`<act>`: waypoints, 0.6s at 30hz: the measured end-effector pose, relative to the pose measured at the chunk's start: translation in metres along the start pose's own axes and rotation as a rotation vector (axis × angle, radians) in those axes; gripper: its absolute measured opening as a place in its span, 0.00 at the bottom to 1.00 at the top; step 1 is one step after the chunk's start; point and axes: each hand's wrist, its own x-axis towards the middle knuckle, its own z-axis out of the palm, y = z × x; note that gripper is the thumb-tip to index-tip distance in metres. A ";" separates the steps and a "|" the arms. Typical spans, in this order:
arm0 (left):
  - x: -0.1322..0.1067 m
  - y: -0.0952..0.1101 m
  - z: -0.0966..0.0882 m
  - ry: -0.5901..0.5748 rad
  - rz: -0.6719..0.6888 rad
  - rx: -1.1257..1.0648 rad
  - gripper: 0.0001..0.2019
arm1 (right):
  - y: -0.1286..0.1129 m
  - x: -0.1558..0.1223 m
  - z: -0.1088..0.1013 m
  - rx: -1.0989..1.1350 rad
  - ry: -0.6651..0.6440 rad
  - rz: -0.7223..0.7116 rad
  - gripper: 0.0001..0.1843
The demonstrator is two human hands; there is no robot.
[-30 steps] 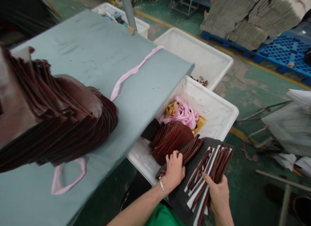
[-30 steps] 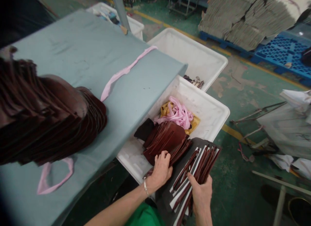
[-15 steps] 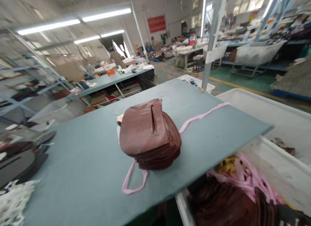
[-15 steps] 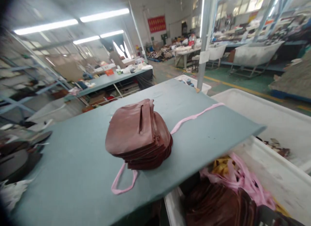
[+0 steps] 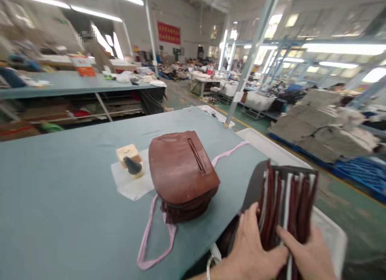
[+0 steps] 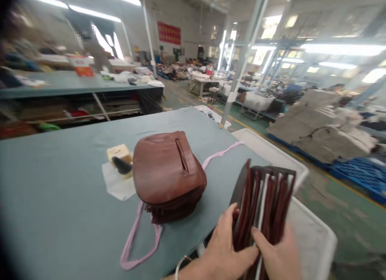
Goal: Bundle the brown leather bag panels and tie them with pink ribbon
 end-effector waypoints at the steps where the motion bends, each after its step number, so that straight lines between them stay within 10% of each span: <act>1: -0.003 0.002 -0.006 0.005 0.024 -0.019 0.35 | -0.012 -0.005 -0.002 -0.023 0.004 0.000 0.32; 10: -0.012 0.023 -0.038 -0.277 0.265 -0.294 0.30 | -0.066 -0.022 -0.025 -0.024 -0.021 -0.138 0.32; 18: -0.034 0.010 0.013 -0.310 0.064 -0.159 0.50 | -0.059 -0.015 -0.043 -0.126 -0.155 0.032 0.41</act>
